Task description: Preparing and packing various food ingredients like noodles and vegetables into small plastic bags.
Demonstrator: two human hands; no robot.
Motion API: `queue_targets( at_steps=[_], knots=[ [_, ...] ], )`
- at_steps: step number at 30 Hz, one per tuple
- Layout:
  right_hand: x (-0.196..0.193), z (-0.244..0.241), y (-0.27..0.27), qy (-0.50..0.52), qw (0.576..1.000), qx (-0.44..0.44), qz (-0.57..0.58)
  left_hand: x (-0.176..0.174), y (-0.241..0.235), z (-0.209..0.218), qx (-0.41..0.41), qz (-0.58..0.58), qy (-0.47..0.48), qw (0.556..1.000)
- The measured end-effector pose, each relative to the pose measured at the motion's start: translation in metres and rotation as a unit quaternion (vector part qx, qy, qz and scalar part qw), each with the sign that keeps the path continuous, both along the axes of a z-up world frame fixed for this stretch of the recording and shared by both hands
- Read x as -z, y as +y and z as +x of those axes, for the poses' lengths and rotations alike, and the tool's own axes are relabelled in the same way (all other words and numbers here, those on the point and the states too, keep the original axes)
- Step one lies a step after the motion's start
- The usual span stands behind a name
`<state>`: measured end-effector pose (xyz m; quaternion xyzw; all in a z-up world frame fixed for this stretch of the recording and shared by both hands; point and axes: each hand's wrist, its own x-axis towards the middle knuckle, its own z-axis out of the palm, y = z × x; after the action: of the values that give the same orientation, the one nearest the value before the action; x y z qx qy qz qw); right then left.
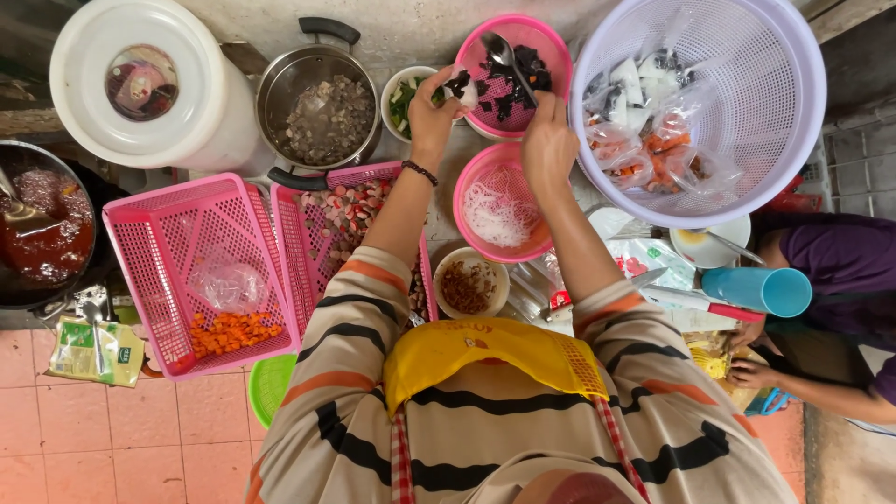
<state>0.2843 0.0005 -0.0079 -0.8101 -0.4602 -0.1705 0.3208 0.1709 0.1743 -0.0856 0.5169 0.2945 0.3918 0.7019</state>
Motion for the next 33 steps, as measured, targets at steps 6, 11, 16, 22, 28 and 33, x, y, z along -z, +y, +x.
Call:
queue_targets(
  at_steps=[6,11,16,22,28,33],
  knots=[
    [0.104,0.061,0.048,0.052,0.985,0.056,-0.156,-0.003,0.004,-0.015,-0.017,-0.023,0.033,0.999],
    [0.100,0.059,0.059,0.128,0.974,0.021,-0.185,-0.003,0.010,-0.022,-0.015,-0.022,0.036,0.999],
    [0.101,0.061,0.049,0.274,0.954,0.038,-0.113,-0.020,0.010,-0.031,-0.017,-0.007,0.045,0.999],
    [0.052,0.033,0.020,0.319,0.948,0.012,-0.010,-0.017,0.010,-0.031,-0.027,0.025,0.056,0.998],
    [-0.045,-0.027,-0.024,0.175,0.982,-0.054,0.037,-0.012,0.008,-0.020,-0.021,0.052,0.052,0.997],
    [-0.061,-0.037,-0.035,0.059,0.995,-0.066,0.040,-0.015,0.003,-0.009,-0.026,0.071,0.057,0.996]
  ],
)
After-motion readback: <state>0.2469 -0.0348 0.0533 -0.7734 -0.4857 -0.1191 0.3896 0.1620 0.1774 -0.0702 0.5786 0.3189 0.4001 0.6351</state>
